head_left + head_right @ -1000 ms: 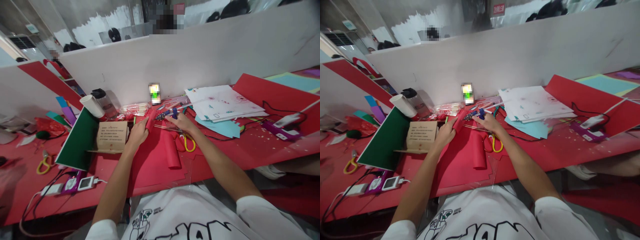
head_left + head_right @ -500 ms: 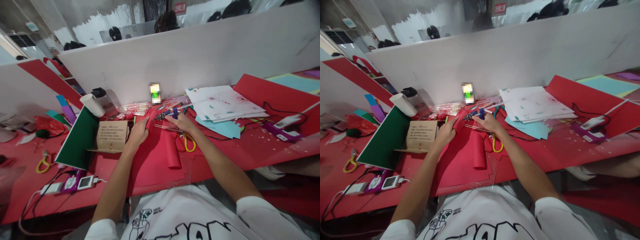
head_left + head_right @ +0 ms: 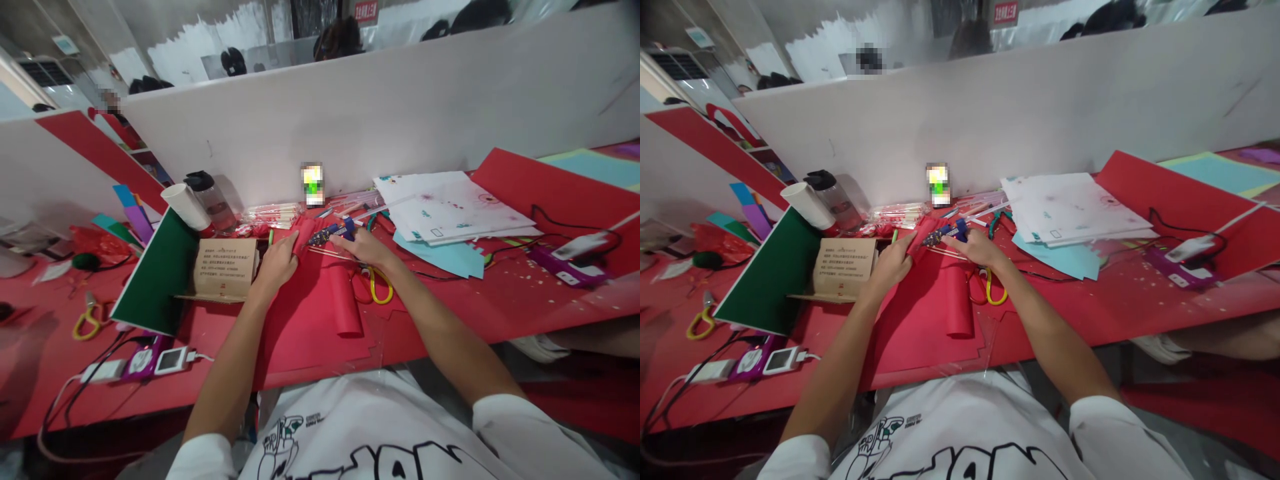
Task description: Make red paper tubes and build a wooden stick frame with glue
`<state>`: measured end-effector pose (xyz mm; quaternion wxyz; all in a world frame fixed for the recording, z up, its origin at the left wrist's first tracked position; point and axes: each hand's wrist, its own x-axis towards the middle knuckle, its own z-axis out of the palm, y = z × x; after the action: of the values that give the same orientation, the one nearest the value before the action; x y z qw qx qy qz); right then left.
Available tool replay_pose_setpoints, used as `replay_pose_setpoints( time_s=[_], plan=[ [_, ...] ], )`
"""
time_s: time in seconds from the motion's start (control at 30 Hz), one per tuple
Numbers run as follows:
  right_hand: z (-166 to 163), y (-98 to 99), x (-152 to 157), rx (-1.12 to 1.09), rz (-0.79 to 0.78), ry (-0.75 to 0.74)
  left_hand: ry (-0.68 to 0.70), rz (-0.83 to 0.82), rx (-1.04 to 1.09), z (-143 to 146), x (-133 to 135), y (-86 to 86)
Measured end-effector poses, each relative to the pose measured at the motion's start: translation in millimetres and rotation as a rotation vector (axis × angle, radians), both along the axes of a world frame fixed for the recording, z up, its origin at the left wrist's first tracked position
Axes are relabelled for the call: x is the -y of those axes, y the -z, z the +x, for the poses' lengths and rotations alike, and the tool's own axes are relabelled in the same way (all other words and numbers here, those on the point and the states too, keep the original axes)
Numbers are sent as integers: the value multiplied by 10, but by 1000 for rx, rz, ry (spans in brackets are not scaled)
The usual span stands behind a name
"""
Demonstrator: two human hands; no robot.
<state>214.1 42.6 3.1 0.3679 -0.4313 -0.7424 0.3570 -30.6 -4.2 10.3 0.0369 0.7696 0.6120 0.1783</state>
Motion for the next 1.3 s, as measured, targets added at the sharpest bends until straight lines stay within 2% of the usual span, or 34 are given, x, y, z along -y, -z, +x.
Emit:
replay_pose_setpoints(
  time_s=[0.13, 0.33, 0.5, 0.73, 1.07, 1.17, 1.3],
  plan=[
    [6, -6, 33, -1, -52, -77, 8, -5, 13, -1, 3, -14],
    [22, -11, 12, -6, -33, -8, -4, -16, 21, 10, 14, -35],
    [2, -14, 43, 16, -62, -79, 2, -13, 10, -5, 6, -27],
    [61, 24, -79, -35, 11, 101, 50, -6, 18, 6, 16, -32],
    [120, 273, -334, -24, 31, 297, 98, 15, -8, 5, -29, 26],
    [113, 233, -314, -26, 18, 303, 91, 19, -11, 2, -32, 30],
    [97, 145, -253, -44, 41, 192, 66, 12, -12, -1, -23, 26]
  ],
)
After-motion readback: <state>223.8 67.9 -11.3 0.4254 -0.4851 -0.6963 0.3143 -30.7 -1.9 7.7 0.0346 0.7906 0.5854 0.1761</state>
